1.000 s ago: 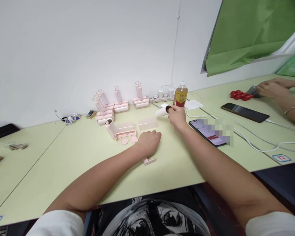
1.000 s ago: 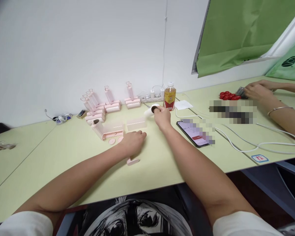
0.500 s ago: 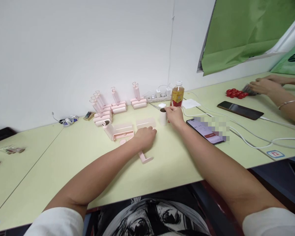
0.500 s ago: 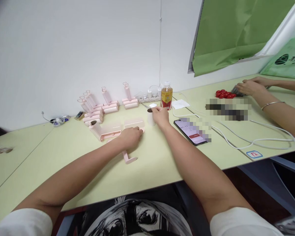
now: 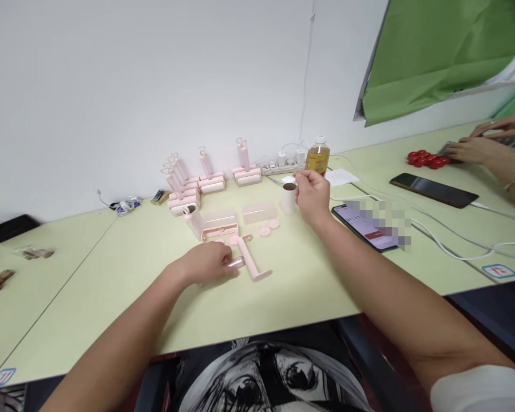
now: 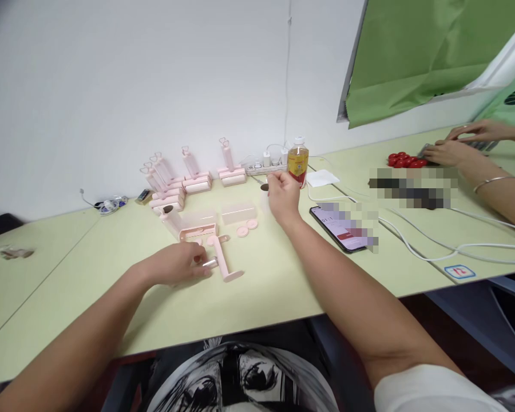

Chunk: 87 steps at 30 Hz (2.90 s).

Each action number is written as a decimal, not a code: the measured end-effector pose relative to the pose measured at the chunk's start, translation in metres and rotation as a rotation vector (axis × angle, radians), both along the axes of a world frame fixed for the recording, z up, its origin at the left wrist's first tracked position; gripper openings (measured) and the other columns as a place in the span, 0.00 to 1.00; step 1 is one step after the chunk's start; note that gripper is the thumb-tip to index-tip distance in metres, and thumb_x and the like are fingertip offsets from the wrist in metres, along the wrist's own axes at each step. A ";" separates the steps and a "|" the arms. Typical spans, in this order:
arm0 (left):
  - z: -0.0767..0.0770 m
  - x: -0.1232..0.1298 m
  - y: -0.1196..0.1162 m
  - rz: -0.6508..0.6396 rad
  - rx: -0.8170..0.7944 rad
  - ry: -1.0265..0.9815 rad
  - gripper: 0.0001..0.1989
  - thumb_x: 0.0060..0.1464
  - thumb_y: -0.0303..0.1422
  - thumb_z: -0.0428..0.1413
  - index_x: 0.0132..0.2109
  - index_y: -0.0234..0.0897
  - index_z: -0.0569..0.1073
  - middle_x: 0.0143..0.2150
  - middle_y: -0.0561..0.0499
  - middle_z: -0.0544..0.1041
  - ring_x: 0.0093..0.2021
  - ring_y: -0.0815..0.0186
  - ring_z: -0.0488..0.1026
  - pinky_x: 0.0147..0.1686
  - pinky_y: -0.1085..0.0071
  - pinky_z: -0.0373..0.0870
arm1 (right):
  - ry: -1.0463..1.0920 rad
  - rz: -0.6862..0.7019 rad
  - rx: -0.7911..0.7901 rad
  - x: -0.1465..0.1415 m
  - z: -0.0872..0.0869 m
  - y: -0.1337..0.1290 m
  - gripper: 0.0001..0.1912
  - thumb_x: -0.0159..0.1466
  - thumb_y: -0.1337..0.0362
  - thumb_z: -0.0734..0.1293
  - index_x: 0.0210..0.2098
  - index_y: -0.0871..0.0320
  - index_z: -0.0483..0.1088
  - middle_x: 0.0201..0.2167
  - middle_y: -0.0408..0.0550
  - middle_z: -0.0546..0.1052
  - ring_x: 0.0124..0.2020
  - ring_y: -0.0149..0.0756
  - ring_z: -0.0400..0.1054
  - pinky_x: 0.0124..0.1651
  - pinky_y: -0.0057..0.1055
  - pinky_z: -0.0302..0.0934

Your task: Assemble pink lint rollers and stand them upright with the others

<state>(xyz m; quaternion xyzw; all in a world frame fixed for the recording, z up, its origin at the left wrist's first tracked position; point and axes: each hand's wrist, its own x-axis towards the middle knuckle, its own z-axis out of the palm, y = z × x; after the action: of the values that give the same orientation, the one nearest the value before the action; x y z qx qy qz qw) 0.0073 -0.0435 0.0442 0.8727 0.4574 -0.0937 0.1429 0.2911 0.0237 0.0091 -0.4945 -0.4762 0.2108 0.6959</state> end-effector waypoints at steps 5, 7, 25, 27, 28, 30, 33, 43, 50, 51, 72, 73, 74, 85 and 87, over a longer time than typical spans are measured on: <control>-0.022 -0.004 0.000 -0.050 -0.018 -0.343 0.13 0.59 0.43 0.51 0.35 0.38 0.68 0.32 0.52 0.72 0.30 0.67 0.66 0.29 0.71 0.59 | -0.083 0.343 -0.177 -0.037 0.005 -0.034 0.14 0.59 0.57 0.67 0.22 0.59 0.67 0.14 0.36 0.63 0.15 0.25 0.54 0.18 0.23 0.49; -0.026 -0.005 0.000 -0.037 0.014 -0.505 0.12 0.60 0.43 0.50 0.37 0.37 0.67 0.33 0.53 0.71 0.31 0.68 0.65 0.30 0.72 0.60 | -0.106 0.596 -0.325 -0.046 0.004 -0.044 0.17 0.61 0.52 0.67 0.24 0.59 0.68 0.14 0.38 0.66 0.14 0.25 0.56 0.17 0.23 0.51; -0.028 0.004 -0.006 -0.042 0.219 -0.527 0.11 0.62 0.41 0.51 0.40 0.37 0.69 0.34 0.52 0.74 0.31 0.66 0.69 0.30 0.71 0.60 | 0.108 1.303 -0.383 -0.055 -0.010 -0.061 0.18 0.58 0.54 0.75 0.36 0.64 0.74 0.26 0.48 0.80 0.25 0.30 0.74 0.31 0.27 0.67; -0.027 0.006 -0.009 -0.008 0.283 -0.502 0.12 0.63 0.42 0.50 0.39 0.37 0.69 0.33 0.51 0.75 0.30 0.65 0.69 0.29 0.71 0.59 | 0.159 1.256 -0.371 -0.057 -0.006 -0.064 0.18 0.57 0.54 0.76 0.36 0.63 0.74 0.25 0.47 0.80 0.25 0.31 0.74 0.31 0.27 0.68; -0.027 0.007 -0.010 0.002 0.321 -0.491 0.13 0.63 0.42 0.49 0.38 0.37 0.69 0.32 0.51 0.75 0.29 0.65 0.69 0.28 0.70 0.58 | 0.185 1.234 -0.375 -0.058 -0.005 -0.065 0.18 0.56 0.54 0.76 0.36 0.63 0.74 0.25 0.47 0.80 0.25 0.31 0.74 0.31 0.27 0.68; -0.028 0.007 -0.012 -0.006 0.388 -0.488 0.15 0.64 0.43 0.47 0.37 0.37 0.69 0.31 0.50 0.75 0.28 0.64 0.69 0.28 0.70 0.58 | 0.223 1.209 -0.391 -0.060 -0.001 -0.067 0.19 0.55 0.53 0.77 0.37 0.62 0.75 0.25 0.47 0.80 0.24 0.31 0.74 0.30 0.27 0.69; -0.027 0.006 -0.013 -0.060 0.444 -0.512 0.16 0.64 0.45 0.46 0.39 0.37 0.69 0.33 0.49 0.76 0.29 0.64 0.70 0.28 0.70 0.60 | 0.235 1.227 -0.402 -0.060 0.005 -0.070 0.19 0.54 0.53 0.77 0.34 0.62 0.75 0.23 0.47 0.79 0.23 0.31 0.73 0.29 0.26 0.68; -0.029 0.005 -0.013 -0.187 0.604 -0.549 0.16 0.65 0.45 0.46 0.43 0.39 0.72 0.33 0.50 0.78 0.34 0.63 0.74 0.33 0.70 0.64 | 0.186 1.335 -0.404 -0.055 0.007 -0.071 0.19 0.53 0.53 0.78 0.33 0.62 0.76 0.22 0.46 0.78 0.23 0.31 0.71 0.31 0.28 0.67; -0.029 0.007 -0.017 -0.246 0.735 -0.557 0.16 0.65 0.43 0.47 0.44 0.38 0.73 0.31 0.49 0.76 0.32 0.64 0.73 0.30 0.70 0.63 | 0.128 1.333 -0.370 -0.053 0.018 -0.082 0.19 0.54 0.52 0.77 0.30 0.63 0.76 0.22 0.47 0.78 0.22 0.31 0.71 0.29 0.28 0.66; -0.028 0.007 -0.018 -0.265 0.741 -0.553 0.16 0.65 0.44 0.47 0.43 0.38 0.73 0.30 0.49 0.76 0.31 0.65 0.72 0.29 0.70 0.62 | 0.098 1.356 -0.379 -0.052 0.019 -0.083 0.20 0.53 0.51 0.77 0.30 0.63 0.75 0.22 0.47 0.78 0.22 0.32 0.71 0.30 0.29 0.66; -0.028 -0.016 0.002 0.027 0.677 -0.841 0.16 0.61 0.43 0.51 0.45 0.36 0.73 0.28 0.53 0.75 0.26 0.70 0.69 0.29 0.74 0.66 | -0.174 1.166 -0.099 -0.036 0.030 -0.090 0.22 0.56 0.43 0.72 0.25 0.57 0.73 0.19 0.46 0.74 0.23 0.36 0.68 0.37 0.38 0.65; -0.029 -0.017 0.003 0.062 0.690 -0.874 0.16 0.61 0.44 0.52 0.44 0.36 0.73 0.27 0.54 0.74 0.26 0.70 0.68 0.29 0.74 0.65 | -0.282 0.982 -0.110 -0.030 0.033 -0.087 0.19 0.58 0.46 0.72 0.27 0.57 0.74 0.23 0.48 0.76 0.26 0.36 0.69 0.35 0.36 0.64; -0.029 -0.018 0.003 0.065 0.686 -0.905 0.16 0.61 0.44 0.52 0.44 0.36 0.73 0.26 0.54 0.73 0.26 0.70 0.68 0.29 0.74 0.65 | -0.406 0.841 -0.133 -0.025 0.035 -0.083 0.18 0.59 0.48 0.71 0.30 0.58 0.75 0.25 0.48 0.76 0.28 0.37 0.69 0.34 0.34 0.62; -0.033 -0.011 0.001 -0.071 0.554 -1.050 0.12 0.60 0.40 0.56 0.43 0.36 0.74 0.28 0.54 0.73 0.26 0.72 0.67 0.28 0.76 0.64 | -1.143 0.864 -0.527 -0.004 0.014 -0.049 0.15 0.60 0.54 0.67 0.42 0.55 0.79 0.62 0.52 0.70 0.62 0.53 0.63 0.59 0.42 0.58; -0.034 -0.011 0.002 -0.068 0.536 -1.042 0.12 0.60 0.40 0.56 0.43 0.35 0.74 0.28 0.54 0.72 0.25 0.72 0.66 0.27 0.76 0.63 | -1.183 0.864 -0.546 -0.004 0.012 -0.051 0.14 0.60 0.54 0.67 0.39 0.54 0.78 0.57 0.52 0.75 0.61 0.54 0.64 0.57 0.42 0.59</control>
<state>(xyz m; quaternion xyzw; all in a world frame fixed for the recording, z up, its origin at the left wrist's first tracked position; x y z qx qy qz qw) -0.0038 -0.0413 0.0101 0.8235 0.3063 0.4621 0.1200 0.2873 -0.0269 0.0212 -0.4491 -0.8497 0.2739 0.0363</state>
